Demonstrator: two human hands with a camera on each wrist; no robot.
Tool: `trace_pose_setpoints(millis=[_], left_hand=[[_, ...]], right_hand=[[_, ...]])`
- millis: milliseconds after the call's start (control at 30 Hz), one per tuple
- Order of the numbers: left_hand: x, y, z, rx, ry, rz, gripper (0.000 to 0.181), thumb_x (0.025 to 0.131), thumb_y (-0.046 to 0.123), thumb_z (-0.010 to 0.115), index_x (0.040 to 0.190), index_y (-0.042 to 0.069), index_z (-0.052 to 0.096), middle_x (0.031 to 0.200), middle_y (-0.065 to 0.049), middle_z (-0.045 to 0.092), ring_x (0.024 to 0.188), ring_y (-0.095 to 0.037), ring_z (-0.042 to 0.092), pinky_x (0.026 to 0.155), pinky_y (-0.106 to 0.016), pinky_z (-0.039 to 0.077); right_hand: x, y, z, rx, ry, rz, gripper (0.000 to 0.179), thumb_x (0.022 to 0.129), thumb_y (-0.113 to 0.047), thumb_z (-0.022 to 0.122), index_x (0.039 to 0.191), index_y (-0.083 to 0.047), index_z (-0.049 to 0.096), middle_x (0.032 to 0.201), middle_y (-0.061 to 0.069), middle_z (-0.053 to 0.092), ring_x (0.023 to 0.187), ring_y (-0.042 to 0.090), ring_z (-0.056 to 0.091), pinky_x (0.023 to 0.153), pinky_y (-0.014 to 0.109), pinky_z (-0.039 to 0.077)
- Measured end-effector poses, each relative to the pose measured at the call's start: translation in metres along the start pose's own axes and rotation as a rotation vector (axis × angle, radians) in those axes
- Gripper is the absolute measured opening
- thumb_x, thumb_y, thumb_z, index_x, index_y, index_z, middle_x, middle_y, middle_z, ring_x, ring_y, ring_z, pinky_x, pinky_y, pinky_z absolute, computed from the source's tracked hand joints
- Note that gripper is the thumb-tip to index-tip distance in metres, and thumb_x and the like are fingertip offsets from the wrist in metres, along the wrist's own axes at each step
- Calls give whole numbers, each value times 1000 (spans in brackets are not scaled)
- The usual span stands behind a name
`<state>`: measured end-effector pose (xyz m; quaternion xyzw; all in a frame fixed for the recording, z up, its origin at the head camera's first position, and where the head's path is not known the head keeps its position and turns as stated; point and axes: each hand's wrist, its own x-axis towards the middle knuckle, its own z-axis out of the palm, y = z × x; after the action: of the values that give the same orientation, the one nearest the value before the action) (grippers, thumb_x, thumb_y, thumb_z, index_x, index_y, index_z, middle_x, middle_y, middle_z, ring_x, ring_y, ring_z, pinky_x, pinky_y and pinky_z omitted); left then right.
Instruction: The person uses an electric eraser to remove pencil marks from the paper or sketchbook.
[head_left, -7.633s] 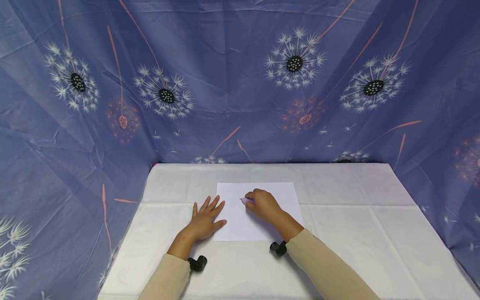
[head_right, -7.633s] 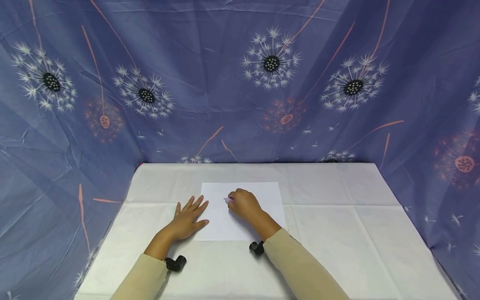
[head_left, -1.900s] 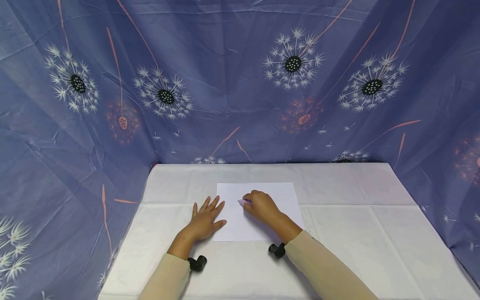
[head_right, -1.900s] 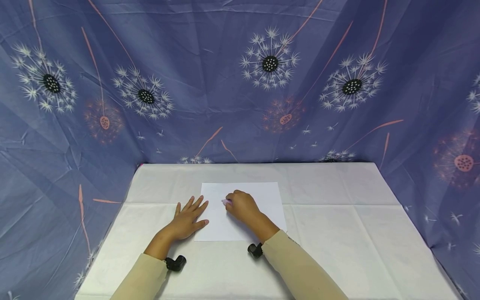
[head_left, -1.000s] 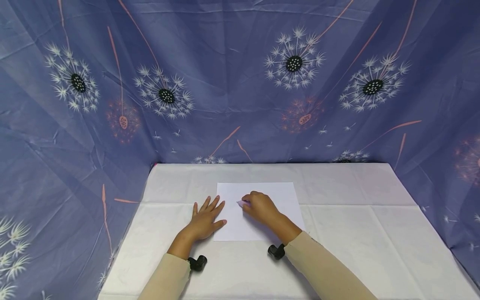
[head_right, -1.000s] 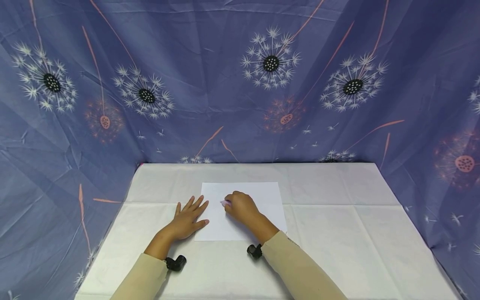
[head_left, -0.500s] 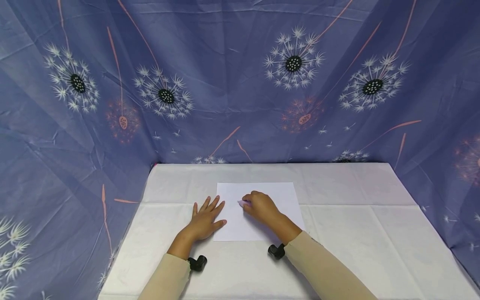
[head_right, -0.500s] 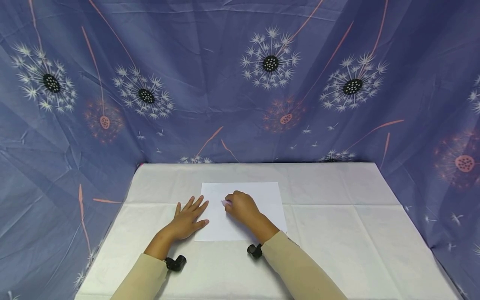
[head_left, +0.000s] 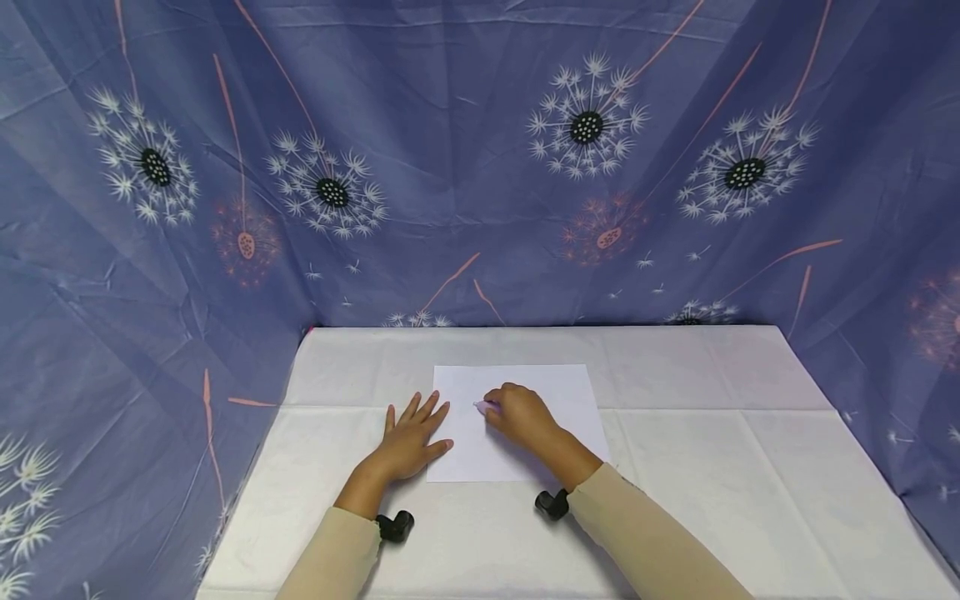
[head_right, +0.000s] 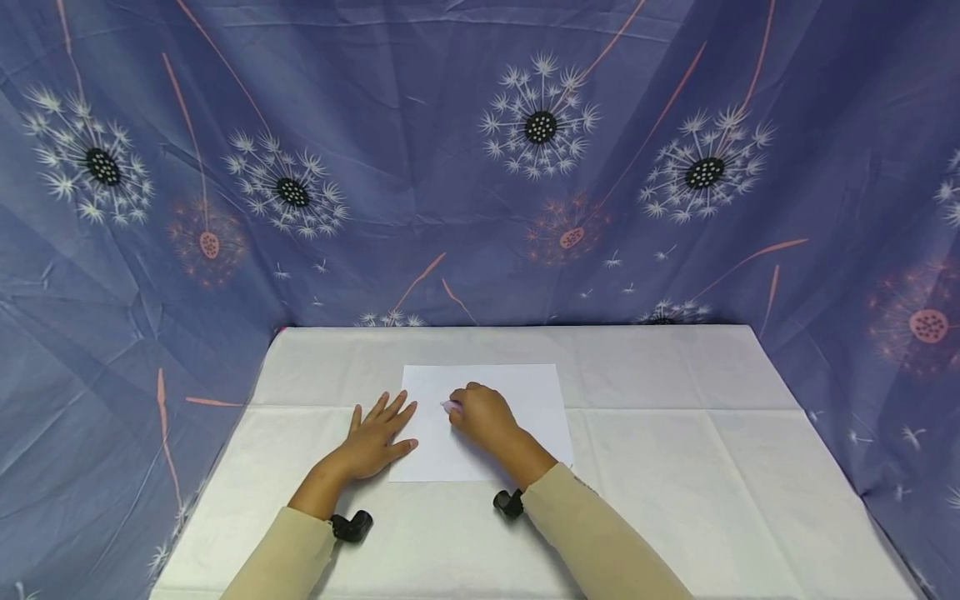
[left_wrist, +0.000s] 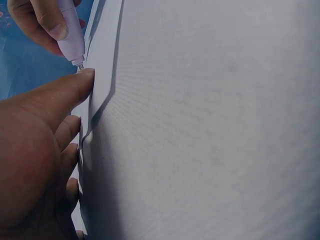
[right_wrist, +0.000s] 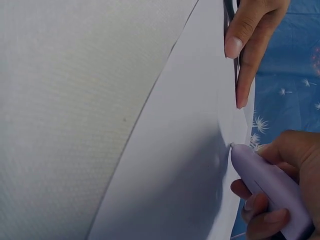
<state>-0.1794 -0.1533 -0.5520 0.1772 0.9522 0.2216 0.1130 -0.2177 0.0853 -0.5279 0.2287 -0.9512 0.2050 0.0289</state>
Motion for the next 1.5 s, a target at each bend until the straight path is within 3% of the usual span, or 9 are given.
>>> trace_pose_setpoints(millis=[500, 933, 1233, 1500], left_hand=[[0, -1, 1, -9, 11, 9, 69, 101, 45, 57, 159, 17, 33, 171, -7, 17, 159, -39, 8, 119, -74, -3], [0, -2, 0, -2, 7, 4, 68, 101, 47, 56, 159, 19, 34, 171, -6, 17, 159, -37, 6, 119, -74, -3], [0, -1, -1, 4, 8, 3, 68, 101, 47, 56, 159, 19, 33, 171, -6, 17, 159, -38, 7, 119, -74, -3], [-1, 0, 0, -12, 9, 5, 68, 101, 45, 57, 159, 18, 34, 171, -7, 18, 159, -38, 7, 119, -74, -2]], right_hand=[[-3, -3, 0, -11, -1, -17, 21, 91, -21, 74, 107, -9, 78, 90, 6, 73, 80, 20, 70, 79, 37, 59], [-2, -4, 2, -2, 14, 37, 21, 91, -21, 74, 107, -9, 78, 92, 8, 74, 82, 22, 71, 81, 38, 60], [-1, -7, 1, 0, -28, 23, 23, 91, -21, 73, 109, -9, 78, 92, 7, 73, 82, 21, 70, 81, 38, 60], [1, -1, -2, -31, 14, 51, 21, 90, -19, 74, 108, -8, 78, 92, 8, 73, 80, 22, 70, 78, 39, 59]])
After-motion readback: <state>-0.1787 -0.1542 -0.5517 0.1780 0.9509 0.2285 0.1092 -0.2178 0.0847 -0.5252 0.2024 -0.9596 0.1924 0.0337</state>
